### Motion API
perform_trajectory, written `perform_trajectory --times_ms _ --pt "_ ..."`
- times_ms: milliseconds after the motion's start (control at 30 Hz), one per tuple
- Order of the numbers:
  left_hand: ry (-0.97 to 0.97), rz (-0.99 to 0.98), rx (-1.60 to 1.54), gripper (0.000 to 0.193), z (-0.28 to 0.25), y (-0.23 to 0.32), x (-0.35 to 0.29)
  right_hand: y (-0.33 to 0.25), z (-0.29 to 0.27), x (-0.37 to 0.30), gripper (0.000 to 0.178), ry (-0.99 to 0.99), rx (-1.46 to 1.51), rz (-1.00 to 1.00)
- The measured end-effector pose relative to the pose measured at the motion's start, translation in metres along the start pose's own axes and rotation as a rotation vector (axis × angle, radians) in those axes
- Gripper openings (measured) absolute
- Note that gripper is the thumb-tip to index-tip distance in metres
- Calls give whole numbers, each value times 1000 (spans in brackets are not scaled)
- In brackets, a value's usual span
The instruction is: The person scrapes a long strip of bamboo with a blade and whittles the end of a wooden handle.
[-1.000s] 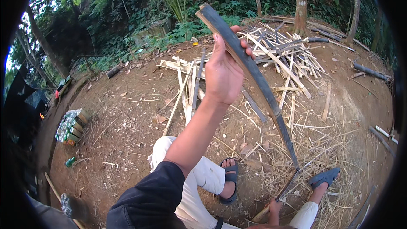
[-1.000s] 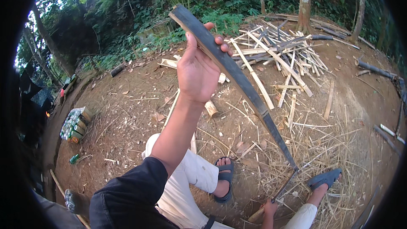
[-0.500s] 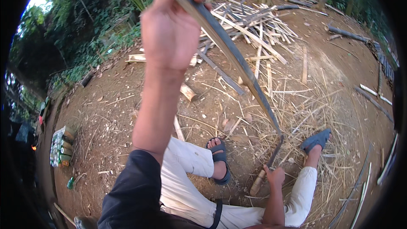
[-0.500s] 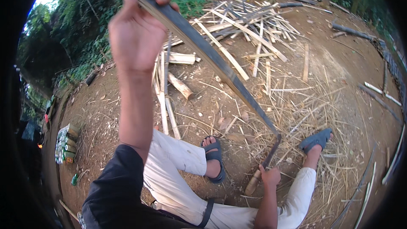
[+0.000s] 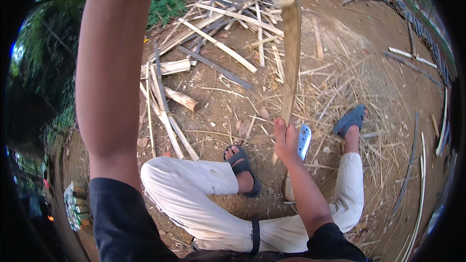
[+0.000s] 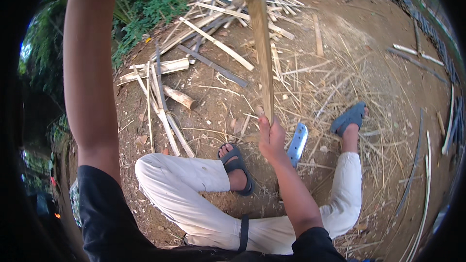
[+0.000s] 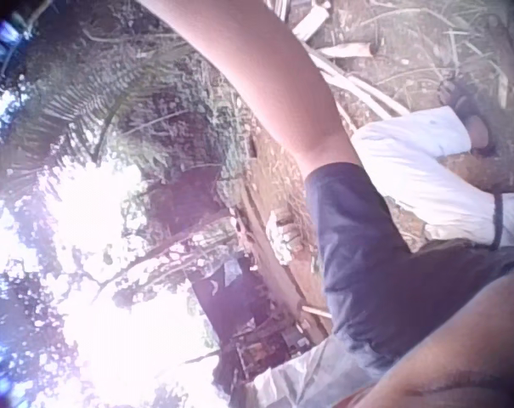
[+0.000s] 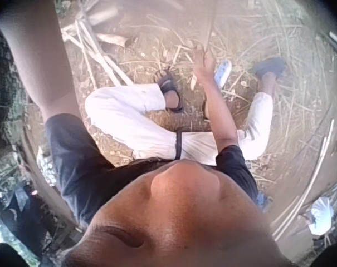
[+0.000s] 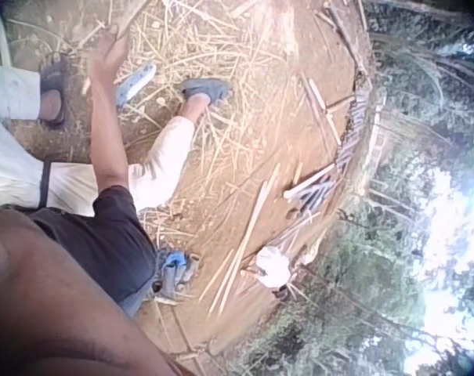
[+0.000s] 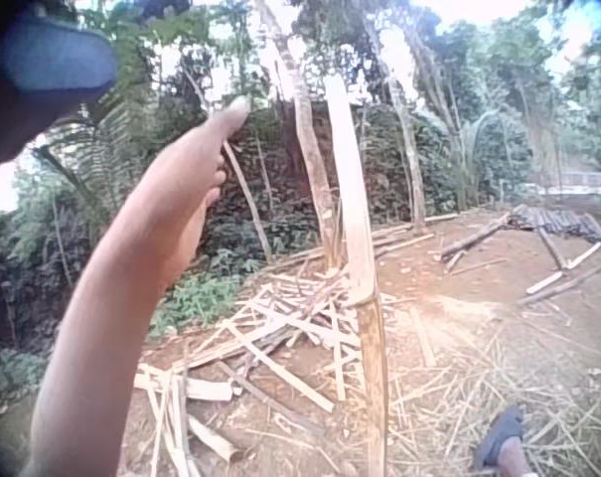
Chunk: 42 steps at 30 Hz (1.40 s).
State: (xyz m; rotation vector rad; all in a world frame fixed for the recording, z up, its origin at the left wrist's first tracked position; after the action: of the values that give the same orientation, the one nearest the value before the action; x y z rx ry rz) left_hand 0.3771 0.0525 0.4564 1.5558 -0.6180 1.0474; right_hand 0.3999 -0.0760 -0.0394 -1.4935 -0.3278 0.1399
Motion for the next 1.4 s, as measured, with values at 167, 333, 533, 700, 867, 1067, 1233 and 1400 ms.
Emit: perform_trajectory --times_ms 167,333,533,700,867,1067,1233,1400 --pt "-309 -343 685 63 -35 -141 -202 9 -31 8 33 -118 630 489" --pt "-589 -1356 -12 85 -34 -170 -553 56 -19 9 30 67 899 716" --pt "-303 -1657 -413 44 18 -125 -600 136 -46 8 30 172 909 847" --pt "-208 -1618 -499 39 13 -152 -630 197 -126 -25 56 297 -233 736" --pt "52 -1769 -813 34 22 -147 -629 232 -136 -146 60 115 -1026 636" --pt "79 -1828 -756 29 35 -149 -624 261 -133 -158 66 45 -1012 903" --pt "98 -1841 -790 30 20 -160 -671 268 -162 -156 68 221 -887 1046" --pt "71 -1836 -717 35 29 -159 -660 164 -194 -159 55 433 -609 1052"
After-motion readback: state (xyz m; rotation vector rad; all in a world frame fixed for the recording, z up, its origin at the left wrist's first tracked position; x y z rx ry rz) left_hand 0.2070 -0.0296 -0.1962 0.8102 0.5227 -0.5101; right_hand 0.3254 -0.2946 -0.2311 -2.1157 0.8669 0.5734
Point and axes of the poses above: each hand's wrist, its own x-axis towards the middle knuckle, its own z-axis out of the palm, y = z × x, the point moved 10 cm from there along x, towards the middle knuckle, and after that the axes turned 13 degrees about z, right-handed, at the moved point
